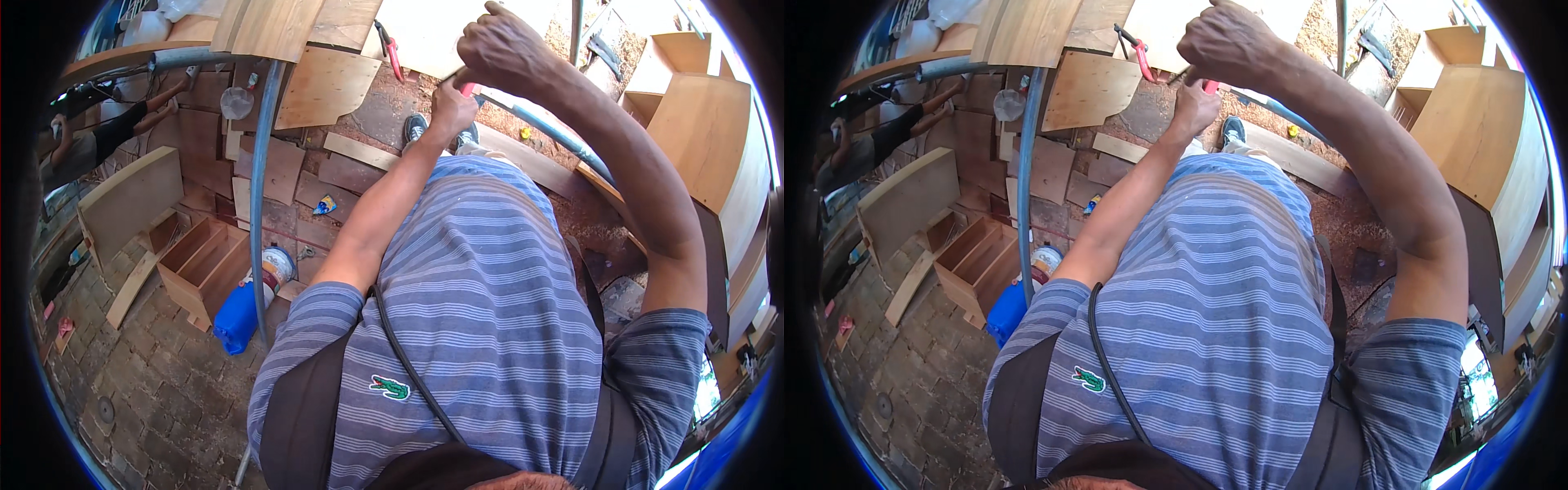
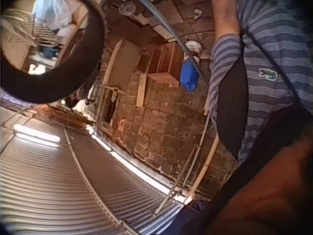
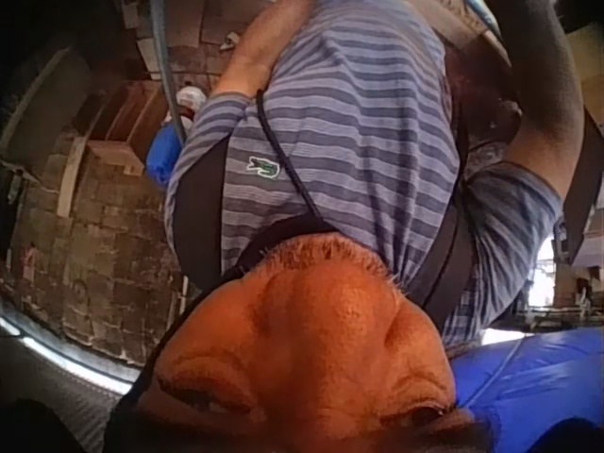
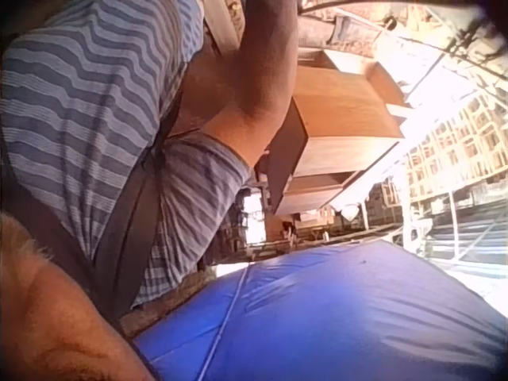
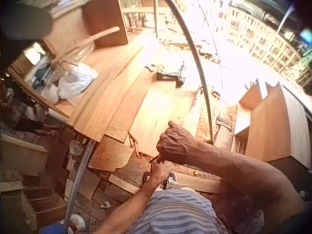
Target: Applying a bar clamp to hold wooden panels together during the assembly of a piece of furniture.
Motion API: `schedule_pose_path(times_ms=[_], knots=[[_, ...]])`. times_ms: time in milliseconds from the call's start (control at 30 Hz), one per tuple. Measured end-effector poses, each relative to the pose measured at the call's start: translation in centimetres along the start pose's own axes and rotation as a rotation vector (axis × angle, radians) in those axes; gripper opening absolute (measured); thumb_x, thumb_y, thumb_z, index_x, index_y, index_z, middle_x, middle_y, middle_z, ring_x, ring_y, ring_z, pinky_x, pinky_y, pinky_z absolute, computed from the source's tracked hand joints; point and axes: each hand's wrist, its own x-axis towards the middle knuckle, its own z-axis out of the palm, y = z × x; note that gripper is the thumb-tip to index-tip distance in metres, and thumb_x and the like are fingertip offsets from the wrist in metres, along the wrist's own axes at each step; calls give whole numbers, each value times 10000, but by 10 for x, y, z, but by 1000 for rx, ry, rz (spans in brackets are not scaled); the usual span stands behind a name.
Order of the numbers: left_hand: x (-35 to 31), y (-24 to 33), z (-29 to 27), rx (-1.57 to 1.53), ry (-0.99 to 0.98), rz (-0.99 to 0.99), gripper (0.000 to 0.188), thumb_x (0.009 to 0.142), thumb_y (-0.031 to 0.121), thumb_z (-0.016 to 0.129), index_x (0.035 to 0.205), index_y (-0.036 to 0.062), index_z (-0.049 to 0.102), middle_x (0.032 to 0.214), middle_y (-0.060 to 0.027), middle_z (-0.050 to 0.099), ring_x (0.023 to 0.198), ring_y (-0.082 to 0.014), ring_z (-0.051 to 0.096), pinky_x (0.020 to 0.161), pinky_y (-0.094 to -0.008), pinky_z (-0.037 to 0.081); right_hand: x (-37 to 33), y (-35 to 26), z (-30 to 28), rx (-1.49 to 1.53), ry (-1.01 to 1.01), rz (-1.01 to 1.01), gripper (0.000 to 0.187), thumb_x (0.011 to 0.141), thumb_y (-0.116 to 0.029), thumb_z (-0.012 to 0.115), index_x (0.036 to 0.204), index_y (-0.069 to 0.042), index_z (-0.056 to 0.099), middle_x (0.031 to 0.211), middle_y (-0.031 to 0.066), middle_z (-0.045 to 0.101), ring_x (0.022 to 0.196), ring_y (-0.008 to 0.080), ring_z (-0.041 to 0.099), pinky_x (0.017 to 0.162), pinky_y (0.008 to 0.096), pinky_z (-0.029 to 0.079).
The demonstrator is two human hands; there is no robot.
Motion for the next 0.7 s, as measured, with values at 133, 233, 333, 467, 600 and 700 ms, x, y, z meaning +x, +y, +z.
schedule_pose_path(times_ms=[133,233,333,467,600,700], knots=[[3,-8,2,44,7,16,257,721,144,624,908,-33,636,812,-233,651,793,-357,652,746,-416,499,15,2,15,185,200,250,487,770,-495,672,613,-34,660,560,180,589,571,331,618,588,430,465],[5,-16,6,76,9,1,245,710,143,628,865,-46,634,795,-248,644,784,-356,652,732,-416,499,20,8,17,344,221,421,526,788,-492,653,642,14,648,584,202,599,596,357,628,582,445,480],[5,-14,6,76,3,-11,238,701,140,629,845,-50,633,780,-248,642,768,-361,651,719,-417,500,20,13,24,515,310,663,548,841,-454,590,672,66,632,593,235,605,571,358,634,579,435,512],[5,-12,2,55,-9,-10,237,689,132,623,832,-56,629,764,-248,638,755,-358,650,710,-415,499,16,41,47,1230,124,744,553,870,-423,583,683,97,614,574,213,598,433,315,586,470,380,507],[5,-10,0,1,-27,-31,228,681,124,616,819,-57,625,755,-248,635,750,-349,651,704,-411,497,3,45,56,1578,150,831,548,888,-435,573,923,110,616,695,252,637,567,364,642,546,414,543],[6,-13,1,-20,-21,1,172,663,75,562,782,-44,593,721,-257,609,733,-407,626,679,-456,477,-1,28,49,758,503,838,639,863,-476,606,1220,46,512,1046,305,613,951,396,634,801,457,532]])
